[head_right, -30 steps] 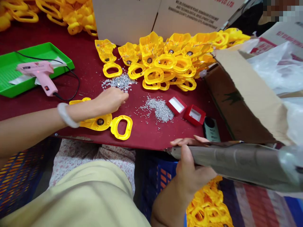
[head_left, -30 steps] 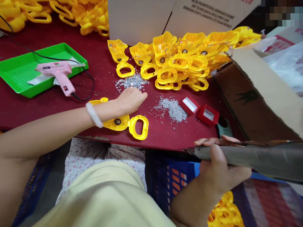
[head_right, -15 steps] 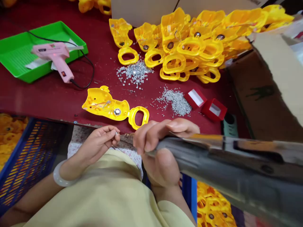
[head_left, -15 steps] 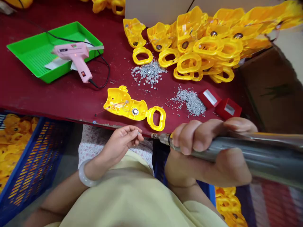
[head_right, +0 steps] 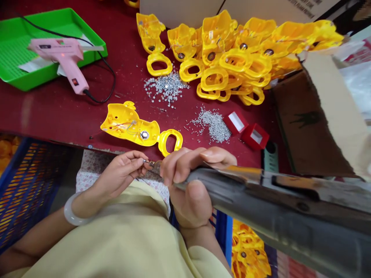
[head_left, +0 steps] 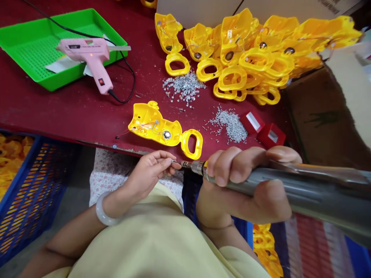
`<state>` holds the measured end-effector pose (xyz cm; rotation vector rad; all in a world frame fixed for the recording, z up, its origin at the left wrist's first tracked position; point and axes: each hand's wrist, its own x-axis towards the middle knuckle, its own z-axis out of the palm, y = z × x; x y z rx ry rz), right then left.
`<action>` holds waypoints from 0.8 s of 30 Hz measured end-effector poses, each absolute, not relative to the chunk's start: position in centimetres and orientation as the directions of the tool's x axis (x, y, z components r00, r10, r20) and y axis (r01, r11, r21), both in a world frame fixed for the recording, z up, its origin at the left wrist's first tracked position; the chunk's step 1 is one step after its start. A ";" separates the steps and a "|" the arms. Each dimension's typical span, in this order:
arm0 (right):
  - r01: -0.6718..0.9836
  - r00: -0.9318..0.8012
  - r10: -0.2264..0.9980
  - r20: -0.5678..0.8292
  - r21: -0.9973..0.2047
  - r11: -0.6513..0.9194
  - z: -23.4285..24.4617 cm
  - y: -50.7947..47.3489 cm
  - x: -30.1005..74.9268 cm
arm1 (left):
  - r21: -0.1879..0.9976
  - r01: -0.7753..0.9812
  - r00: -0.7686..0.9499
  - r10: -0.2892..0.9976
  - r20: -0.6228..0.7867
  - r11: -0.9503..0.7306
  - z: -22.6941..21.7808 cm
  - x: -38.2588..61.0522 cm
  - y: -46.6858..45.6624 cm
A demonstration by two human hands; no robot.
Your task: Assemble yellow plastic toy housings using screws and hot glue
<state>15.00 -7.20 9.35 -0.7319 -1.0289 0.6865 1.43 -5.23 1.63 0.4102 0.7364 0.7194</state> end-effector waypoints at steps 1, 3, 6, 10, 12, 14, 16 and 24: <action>-0.157 0.360 0.792 0.493 -0.805 0.572 9.3 -7.2 15.0 | 0.585 -0.455 0.506 0.735 -0.451 0.672 1.6 1.6 -5.2; -0.146 0.349 0.800 0.488 -0.815 0.560 9.3 -7.2 15.1 | 0.626 -0.476 0.462 0.782 -0.419 0.617 1.6 1.9 -5.3; -0.114 0.318 0.797 0.513 -0.814 0.569 9.5 -7.3 15.2 | 0.725 -0.444 0.429 0.835 -0.344 0.527 1.7 2.1 -5.6; 0.001 0.361 0.766 0.533 -0.821 0.571 10.0 -6.7 15.5 | 0.986 -0.106 0.244 0.964 -0.102 0.132 2.6 0.9 -5.7; 0.090 0.406 0.732 0.547 -0.821 0.564 10.1 -5.5 15.6 | 0.938 0.224 0.154 0.960 0.233 -0.263 3.3 0.0 -4.7; 0.138 0.429 0.684 0.590 -0.792 0.595 9.8 -3.8 15.6 | 0.675 0.490 0.277 0.833 0.479 -0.551 4.0 -0.7 -3.0; 0.106 0.439 0.634 0.637 -0.737 0.667 9.2 -1.9 15.5 | 0.454 0.586 0.476 0.739 0.478 -0.671 4.3 -1.1 -1.0; 0.085 0.507 0.662 0.553 -0.796 0.600 6.7 2.0 13.7 | 0.315 0.660 0.623 0.731 0.279 -0.682 3.6 -0.8 2.2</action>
